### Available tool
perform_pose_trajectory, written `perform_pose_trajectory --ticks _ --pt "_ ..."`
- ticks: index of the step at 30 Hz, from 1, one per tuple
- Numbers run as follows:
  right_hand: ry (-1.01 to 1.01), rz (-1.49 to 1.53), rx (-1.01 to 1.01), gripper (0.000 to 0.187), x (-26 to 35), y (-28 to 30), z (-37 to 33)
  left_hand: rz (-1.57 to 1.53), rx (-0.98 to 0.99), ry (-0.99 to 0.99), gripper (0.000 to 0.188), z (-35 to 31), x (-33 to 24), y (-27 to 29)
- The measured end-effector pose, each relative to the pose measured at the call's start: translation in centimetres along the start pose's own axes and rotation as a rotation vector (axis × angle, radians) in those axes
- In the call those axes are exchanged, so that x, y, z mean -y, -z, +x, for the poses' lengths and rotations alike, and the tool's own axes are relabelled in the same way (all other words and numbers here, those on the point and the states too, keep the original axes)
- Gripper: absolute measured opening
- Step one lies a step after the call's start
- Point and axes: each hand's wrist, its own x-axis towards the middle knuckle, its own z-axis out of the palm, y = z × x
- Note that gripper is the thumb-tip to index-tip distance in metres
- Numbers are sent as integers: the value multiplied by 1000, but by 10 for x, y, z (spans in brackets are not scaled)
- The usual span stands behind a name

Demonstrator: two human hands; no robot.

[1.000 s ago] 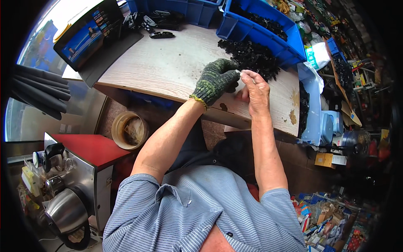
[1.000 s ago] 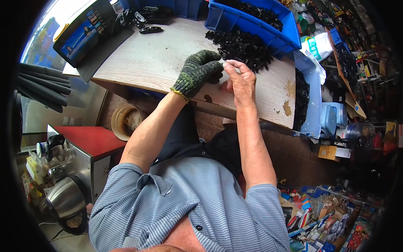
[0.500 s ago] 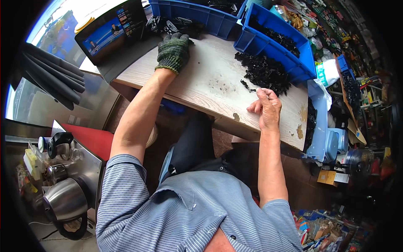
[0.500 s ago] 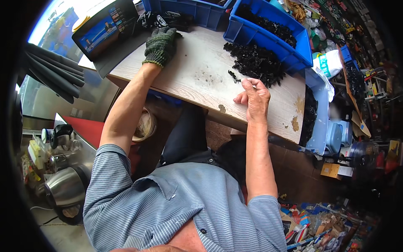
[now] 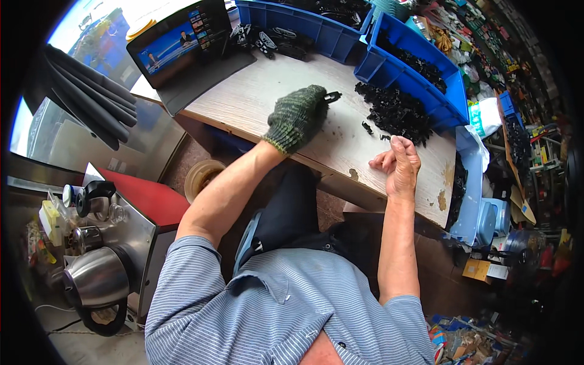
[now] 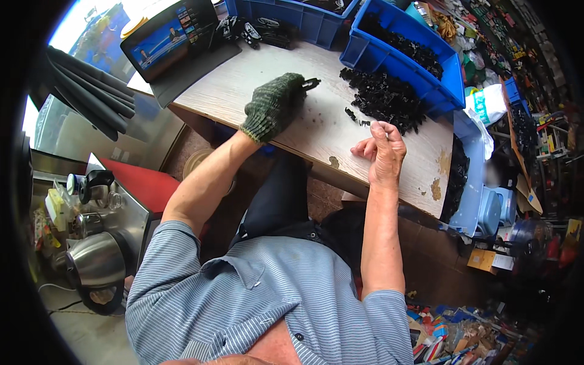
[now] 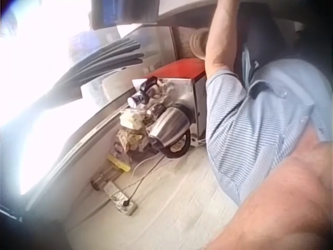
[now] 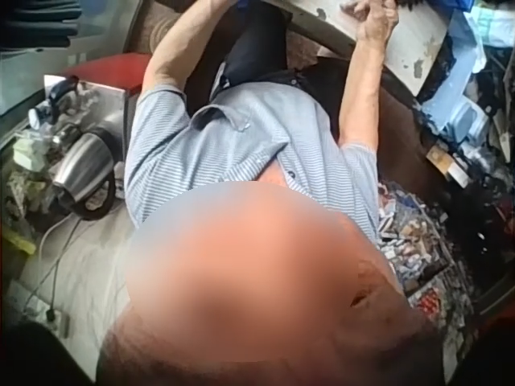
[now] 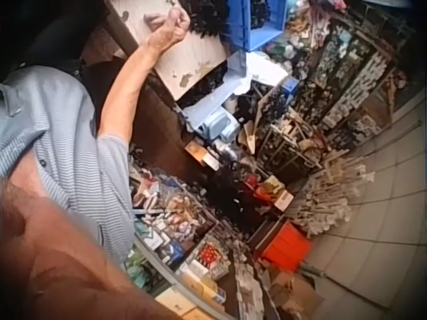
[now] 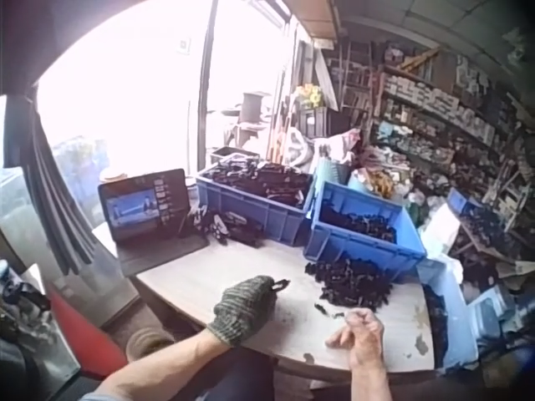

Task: Sorting and inspecting small black plastic components on a workbench.

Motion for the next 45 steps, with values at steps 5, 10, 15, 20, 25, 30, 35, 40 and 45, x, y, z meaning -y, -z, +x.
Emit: perform_pose_trajectory --ticks 5,10,15,20,25,30,35,40,45 --pt "34 96 51 17 -3 -1 2 -831 31 330 29 -30 -49 -23" --pt "68 180 85 17 -3 -5 -2 -907 280 397 30 -26 -75 -31" --pt "32 64 68 14 -3 2 -5 -857 409 366 29 -18 -92 -28" --pt "28 32 61 13 -2 2 -6 -821 435 381 28 -18 -91 -30" --pt "29 6 88 12 -5 6 -4 -784 445 396 28 -17 -91 -32" --pt "12 15 109 13 -2 2 -4 -865 473 430 26 -14 -90 -25" --pt "-5 49 118 14 -6 4 -3 -1082 445 647 25 -14 -95 -24" --pt "13 61 113 11 -5 -2 -4 -1107 361 750 23 -14 -102 -20" --pt "-86 -135 78 30 16 -22 -6 -1126 258 735 20 -18 -100 -22"
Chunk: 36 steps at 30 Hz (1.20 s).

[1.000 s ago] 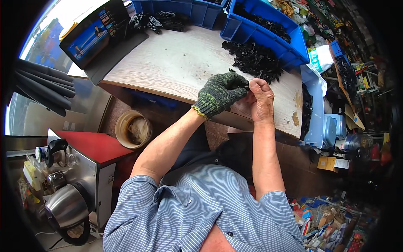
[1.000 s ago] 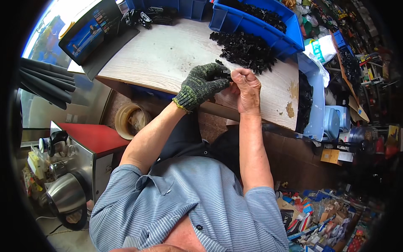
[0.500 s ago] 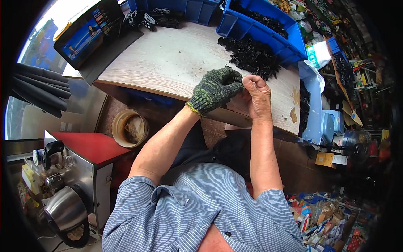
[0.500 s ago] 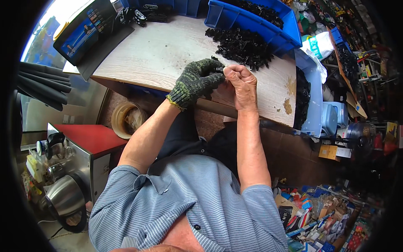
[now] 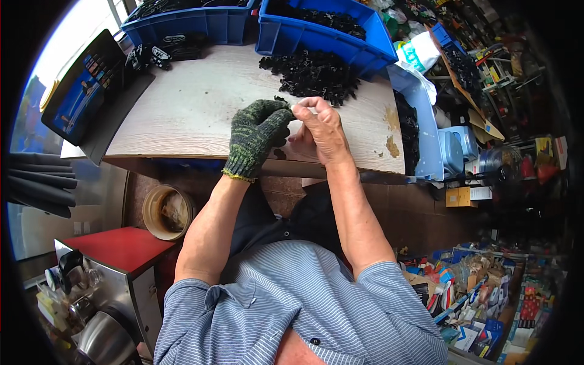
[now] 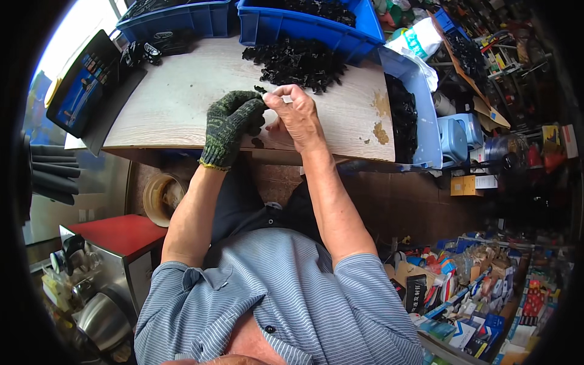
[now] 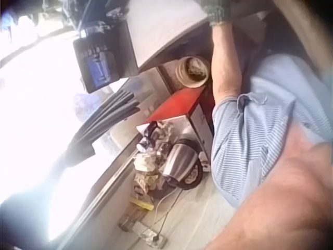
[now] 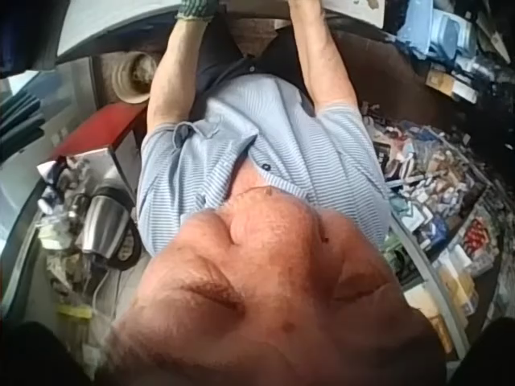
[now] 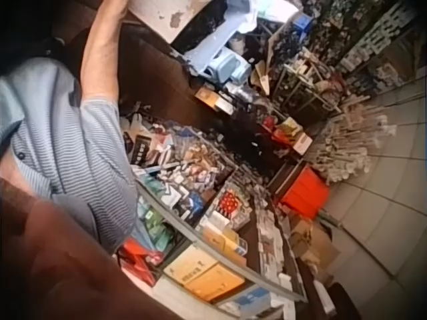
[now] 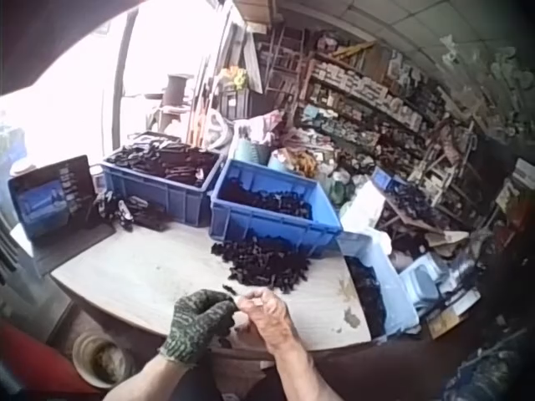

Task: Sorting and inspecting small black plastic components on a workbench.

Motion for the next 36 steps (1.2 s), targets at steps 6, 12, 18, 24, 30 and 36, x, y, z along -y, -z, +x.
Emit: perform_pose_trajectory --ticks 6,12,18,24,30,36 --pt "-34 -207 48 39 -4 6 4 -89 -30 10 21 1 1 -3" --pt "121 -122 -1 34 -8 4 -4 -88 89 97 23 -3 1 -1" --pt "25 179 -134 35 -4 35 -8 497 -130 -554 27 25 25 21" --pt "70 306 -674 42 35 122 -1 1281 -19 -769 31 57 5 20" --pt "-26 201 -768 47 32 124 -12 1469 142 -794 18 72 14 19" --pt "-77 173 -357 35 0 76 -7 1211 29 -874 25 56 12 21"
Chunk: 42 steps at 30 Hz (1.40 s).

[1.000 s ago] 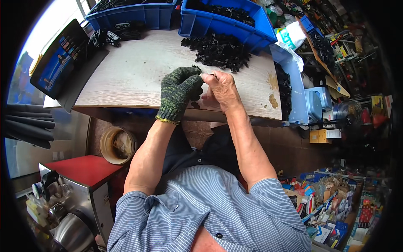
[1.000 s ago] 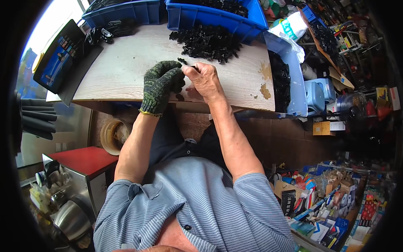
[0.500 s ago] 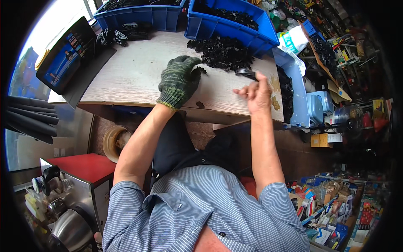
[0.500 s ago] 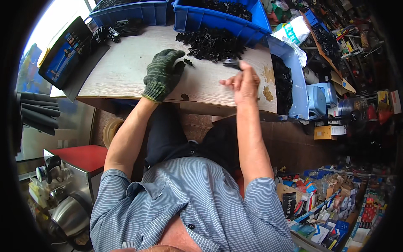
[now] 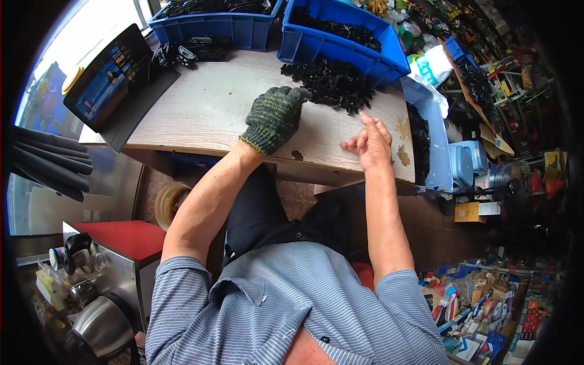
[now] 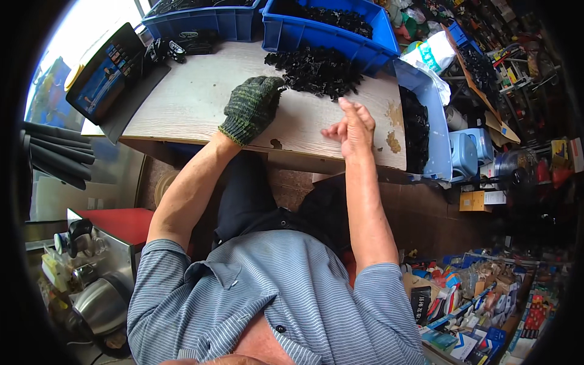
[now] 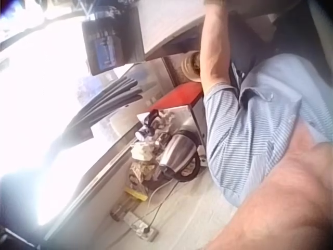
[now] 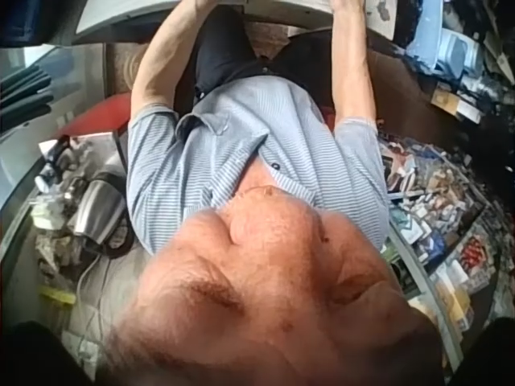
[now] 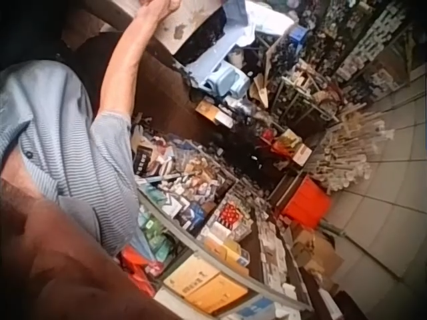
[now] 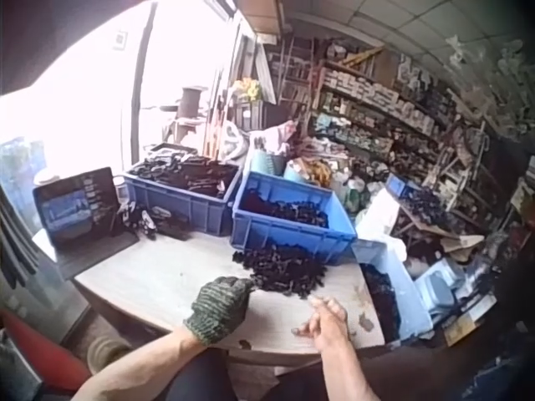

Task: Sorting and inspecting small black plastic components on a workbench.

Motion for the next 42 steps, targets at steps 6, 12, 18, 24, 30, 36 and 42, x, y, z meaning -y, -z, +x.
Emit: perform_pose_trajectory --ticks 6,12,18,24,30,36,42 --pt "25 -136 255 32 -13 -39 -6 -379 -57 125 23 -26 -24 3" --pt "11 -203 358 21 -15 -42 -7 -1098 199 651 15 -20 -30 12" --pt "47 -248 378 22 -16 -43 -14 -1233 191 770 19 -17 -26 16" --pt "36 -297 376 25 -14 -46 -15 -1294 161 814 19 -18 -27 16" --pt "86 -250 397 23 -18 -39 -12 -676 -89 453 31 -34 -5 20" --pt "123 -227 382 24 -20 -40 -11 502 -551 399 52 -10 127 115" --pt "130 -191 376 23 -22 -40 -10 722 -371 727 58 -7 190 126"
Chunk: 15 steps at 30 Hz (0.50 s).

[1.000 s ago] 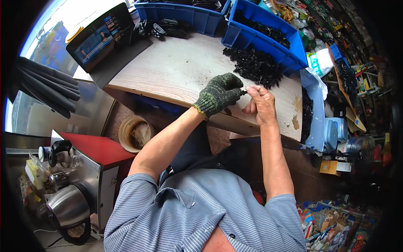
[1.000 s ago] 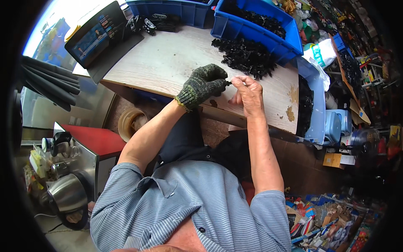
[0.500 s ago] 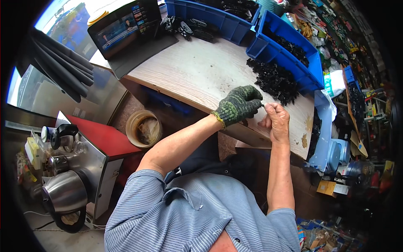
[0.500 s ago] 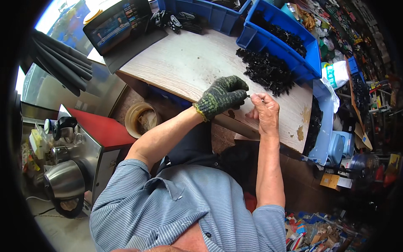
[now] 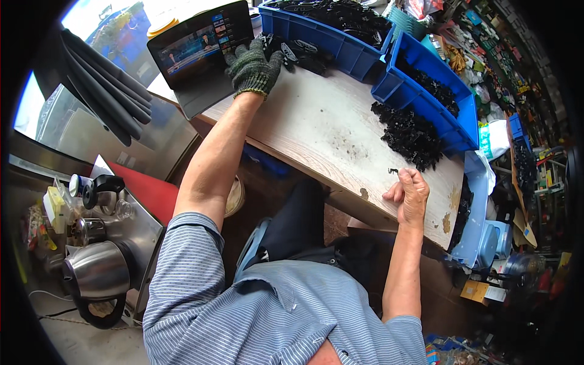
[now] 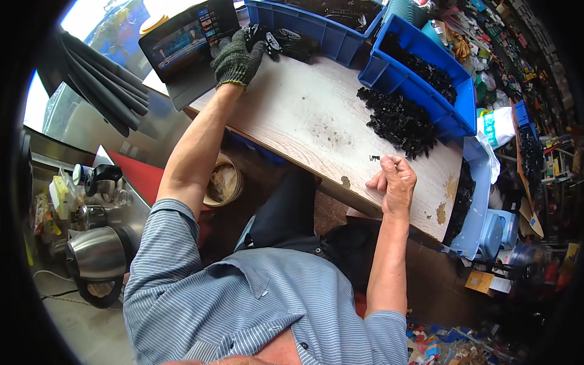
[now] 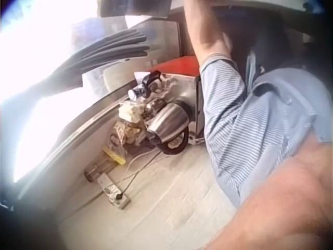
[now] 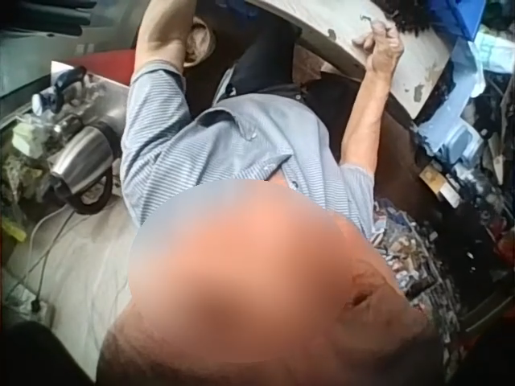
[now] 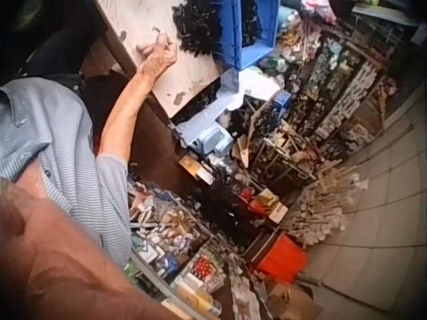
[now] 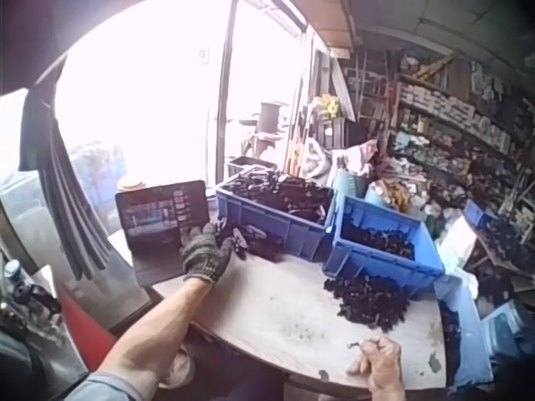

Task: Sorting and inspecting small black plastic components on a workbench.

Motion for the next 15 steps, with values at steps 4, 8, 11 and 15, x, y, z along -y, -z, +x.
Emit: perform_pose_trajectory --ticks 4,8,11,15 --pt "8 -3 -47 23 -2 2 -2 -20 51 32 53 -1 -11 -1" --pt "5 30 -42 21 0 -4 -1 -88 17 -107 33 -2 -2 -15" --pt "13 1 -62 21 -1 -2 -1 -148 49 -133 24 -10 -9 -13" --pt "24 3 -72 22 -1 -2 -2 -221 98 -205 22 -24 -11 -6"
